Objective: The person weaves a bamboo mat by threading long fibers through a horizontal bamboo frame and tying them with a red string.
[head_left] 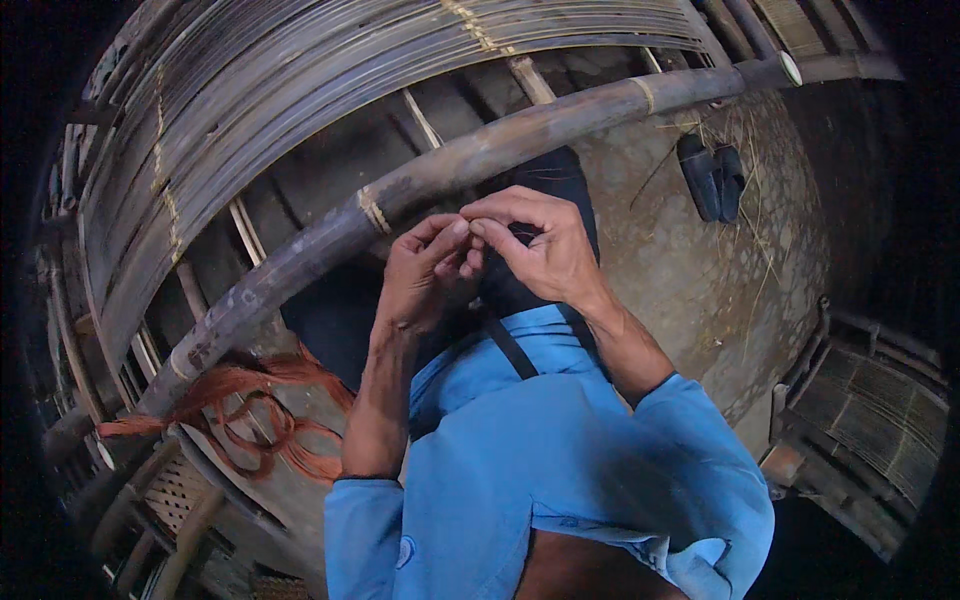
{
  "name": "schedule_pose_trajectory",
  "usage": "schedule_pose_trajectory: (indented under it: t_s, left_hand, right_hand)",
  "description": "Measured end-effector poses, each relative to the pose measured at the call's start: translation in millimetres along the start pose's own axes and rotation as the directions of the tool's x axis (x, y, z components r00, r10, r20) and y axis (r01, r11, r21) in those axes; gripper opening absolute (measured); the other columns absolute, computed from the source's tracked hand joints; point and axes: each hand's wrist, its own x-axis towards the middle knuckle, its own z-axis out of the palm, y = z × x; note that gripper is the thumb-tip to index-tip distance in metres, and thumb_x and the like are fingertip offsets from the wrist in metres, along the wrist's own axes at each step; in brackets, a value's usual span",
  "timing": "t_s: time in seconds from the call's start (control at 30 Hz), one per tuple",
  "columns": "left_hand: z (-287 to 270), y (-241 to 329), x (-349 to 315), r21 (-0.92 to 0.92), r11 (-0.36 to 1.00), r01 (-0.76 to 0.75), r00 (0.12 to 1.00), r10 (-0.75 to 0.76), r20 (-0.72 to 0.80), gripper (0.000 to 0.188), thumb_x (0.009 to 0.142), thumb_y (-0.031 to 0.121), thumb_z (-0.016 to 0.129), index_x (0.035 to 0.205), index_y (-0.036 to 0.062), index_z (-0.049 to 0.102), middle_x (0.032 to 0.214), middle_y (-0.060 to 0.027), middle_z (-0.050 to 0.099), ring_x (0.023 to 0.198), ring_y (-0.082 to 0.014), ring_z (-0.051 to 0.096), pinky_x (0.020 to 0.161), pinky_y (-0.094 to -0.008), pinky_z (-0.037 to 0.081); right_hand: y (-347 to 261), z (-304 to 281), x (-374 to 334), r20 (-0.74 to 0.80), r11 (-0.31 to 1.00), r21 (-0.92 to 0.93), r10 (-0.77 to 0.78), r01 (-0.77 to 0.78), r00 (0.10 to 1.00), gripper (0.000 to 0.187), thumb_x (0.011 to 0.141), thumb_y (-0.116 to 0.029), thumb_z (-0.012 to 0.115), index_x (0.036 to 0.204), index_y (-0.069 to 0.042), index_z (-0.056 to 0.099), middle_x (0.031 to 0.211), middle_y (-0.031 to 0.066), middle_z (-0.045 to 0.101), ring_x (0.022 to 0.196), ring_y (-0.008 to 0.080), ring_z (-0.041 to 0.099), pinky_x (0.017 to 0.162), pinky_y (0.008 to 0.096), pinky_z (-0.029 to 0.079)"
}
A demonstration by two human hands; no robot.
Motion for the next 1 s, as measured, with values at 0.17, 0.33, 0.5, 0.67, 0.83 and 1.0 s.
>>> schedule_pose_trajectory:
  t_s: [0.17, 0.33, 0.5, 0.67, 0.83, 1.0]
  left_hand:
    - [1, -5, 0, 0.011, 0.998, -0.069, 0.996, 0.07, -0.058, 0.013, 0.092, 0.009, 0.068, 0.101, 0.0005, 0.066, 0.085, -0.0031, 0.065, 0.071, -0.0097, 0.06, 0.061, -0.0211, 0.046]
    - [3, 5, -9, 0.236, 0.968, -0.088, 0.991, 0.109, -0.079, 0.011, 0.088, 0.01, 0.07, 0.096, 0.0016, 0.067, 0.079, 0.0006, 0.063, 0.068, -0.0069, 0.056, 0.06, -0.0211, 0.044]
    - [10, 7, -11, 0.397, 0.914, -0.086, 0.961, 0.181, -0.207, 0.018, 0.085, 0.017, 0.076, 0.093, 0.0016, 0.072, 0.083, -0.0004, 0.067, 0.07, -0.0064, 0.057, 0.062, -0.0221, 0.046]
    - [5, 10, -10, 0.453, 0.89, -0.056, 0.953, 0.183, -0.242, 0.022, 0.085, 0.021, 0.077, 0.095, 0.0012, 0.075, 0.083, -0.0004, 0.068, 0.072, -0.0068, 0.059, 0.064, -0.0219, 0.047]
    - [-11, 9, -4, 0.351, 0.936, -0.001, 0.982, 0.068, -0.179, 0.024, 0.087, 0.023, 0.077, 0.097, 0.0009, 0.077, 0.078, 0.0012, 0.068, 0.067, -0.0052, 0.056, 0.06, -0.0203, 0.041]
    - [-11, 51, -4, 0.517, 0.854, -0.05, 0.977, 0.149, -0.151, 0.025, 0.087, 0.023, 0.077, 0.099, 0.0004, 0.077, 0.076, 0.0017, 0.068, 0.067, -0.0054, 0.058, 0.06, -0.0217, 0.044]
  right_hand:
    - [0, 4, -1, 0.006, 0.998, -0.059, 0.037, -0.037, 0.999, 0.012, 0.089, -0.003, 0.069, 0.099, 0.001, 0.071, 0.093, 0.01, 0.068, 0.086, 0.0176, 0.065, 0.078, 0.03, 0.051]
    - [8, 2, 1, -0.021, 1.0, 0.029, 0.001, -0.001, 1.0, 0.011, 0.09, -0.008, 0.071, 0.099, -0.002, 0.071, 0.106, 0.0092, 0.065, 0.093, 0.0159, 0.06, 0.081, 0.0296, 0.049]
    - [12, 2, -1, 0.033, 0.998, 0.048, 0.029, -0.031, 0.999, 0.01, 0.091, -0.008, 0.07, 0.098, -0.001, 0.071, 0.105, 0.0079, 0.064, 0.091, 0.0142, 0.06, 0.08, 0.028, 0.048]
    - [2, -1, 3, 0.101, 0.994, 0.073, 0.071, -0.079, 0.992, 0.013, 0.089, -0.005, 0.071, 0.102, -0.001, 0.072, 0.103, 0.0084, 0.066, 0.091, 0.0148, 0.062, 0.081, 0.0272, 0.05]
    - [15, -3, 16, 0.131, 0.979, 0.018, -0.204, 0.203, 0.97, 0.021, 0.082, 0.004, 0.073, 0.103, 0.0, 0.075, 0.101, 0.0129, 0.069, 0.082, 0.0205, 0.069, 0.072, 0.0338, 0.056]
    - [10, -13, 51, 0.188, 0.94, -0.123, -0.293, 0.318, 0.938, 0.011, 0.084, -0.002, 0.074, 0.095, -0.001, 0.074, 0.091, 0.0121, 0.07, 0.076, 0.0203, 0.069, 0.068, 0.0342, 0.055]
